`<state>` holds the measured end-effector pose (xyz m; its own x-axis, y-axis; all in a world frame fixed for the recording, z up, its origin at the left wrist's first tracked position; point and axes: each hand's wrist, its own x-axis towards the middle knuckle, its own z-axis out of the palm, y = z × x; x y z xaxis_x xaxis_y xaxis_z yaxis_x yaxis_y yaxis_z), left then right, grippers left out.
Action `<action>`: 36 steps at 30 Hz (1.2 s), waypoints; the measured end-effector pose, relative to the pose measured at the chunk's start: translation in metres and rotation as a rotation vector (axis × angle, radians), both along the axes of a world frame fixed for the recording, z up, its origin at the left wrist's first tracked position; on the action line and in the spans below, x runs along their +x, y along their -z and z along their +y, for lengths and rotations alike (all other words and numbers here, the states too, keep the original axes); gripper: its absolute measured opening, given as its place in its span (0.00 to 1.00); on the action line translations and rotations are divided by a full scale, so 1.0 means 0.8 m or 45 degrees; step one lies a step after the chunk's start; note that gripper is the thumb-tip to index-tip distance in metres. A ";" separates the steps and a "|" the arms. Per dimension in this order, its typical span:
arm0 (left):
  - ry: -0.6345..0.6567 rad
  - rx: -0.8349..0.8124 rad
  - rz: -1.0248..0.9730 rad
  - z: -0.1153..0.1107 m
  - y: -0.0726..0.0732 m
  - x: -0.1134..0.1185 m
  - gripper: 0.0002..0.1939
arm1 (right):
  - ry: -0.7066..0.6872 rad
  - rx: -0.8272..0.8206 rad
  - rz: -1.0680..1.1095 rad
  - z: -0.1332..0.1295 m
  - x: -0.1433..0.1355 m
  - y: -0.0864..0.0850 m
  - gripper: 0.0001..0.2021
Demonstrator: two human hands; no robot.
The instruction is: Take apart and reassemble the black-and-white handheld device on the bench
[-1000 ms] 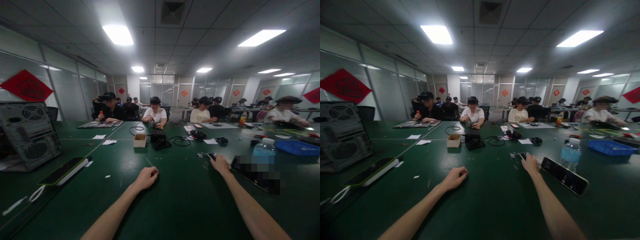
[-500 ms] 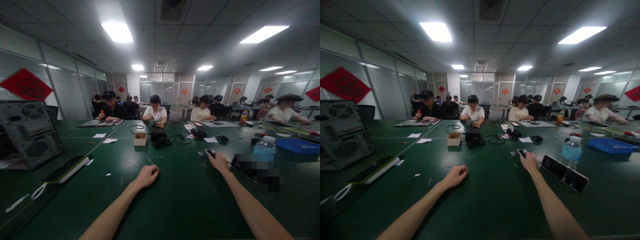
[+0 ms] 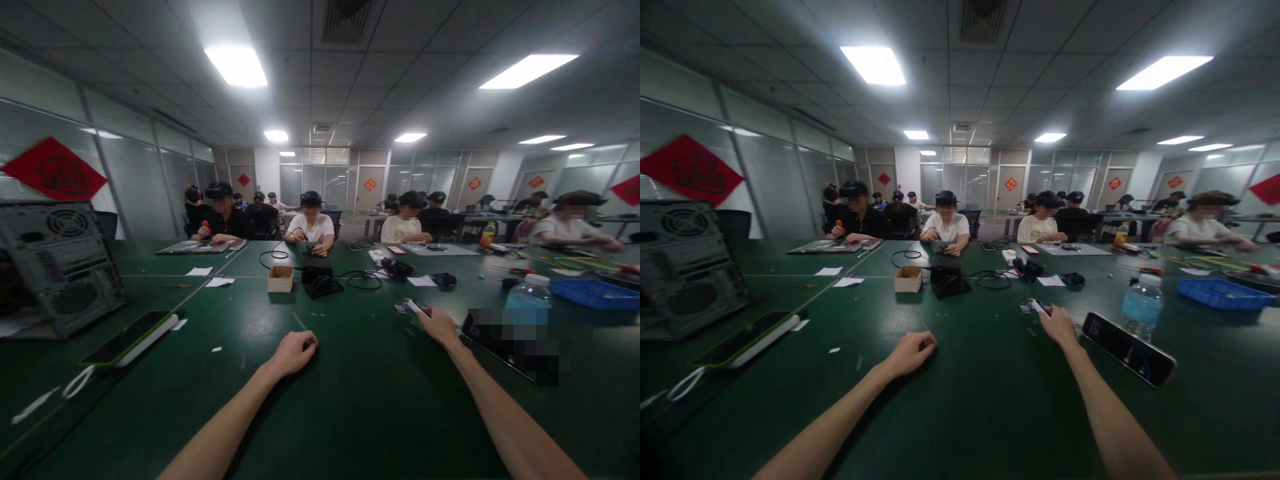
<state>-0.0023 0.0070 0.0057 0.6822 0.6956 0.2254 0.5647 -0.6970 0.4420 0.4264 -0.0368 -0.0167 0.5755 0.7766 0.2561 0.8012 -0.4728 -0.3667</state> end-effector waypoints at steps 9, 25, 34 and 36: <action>0.001 -0.032 0.020 0.000 0.000 0.000 0.13 | 0.044 -0.137 0.047 -0.008 0.007 -0.012 0.23; 0.013 -0.026 0.000 -0.002 -0.003 0.000 0.12 | 0.069 -0.137 0.040 -0.010 0.011 -0.012 0.24; -0.007 -0.021 0.020 -0.002 -0.003 0.000 0.12 | 0.067 -0.170 0.062 -0.009 0.006 -0.013 0.24; -0.001 -0.026 0.018 -0.003 -0.004 0.000 0.13 | 0.071 -0.179 0.054 -0.009 0.006 -0.013 0.24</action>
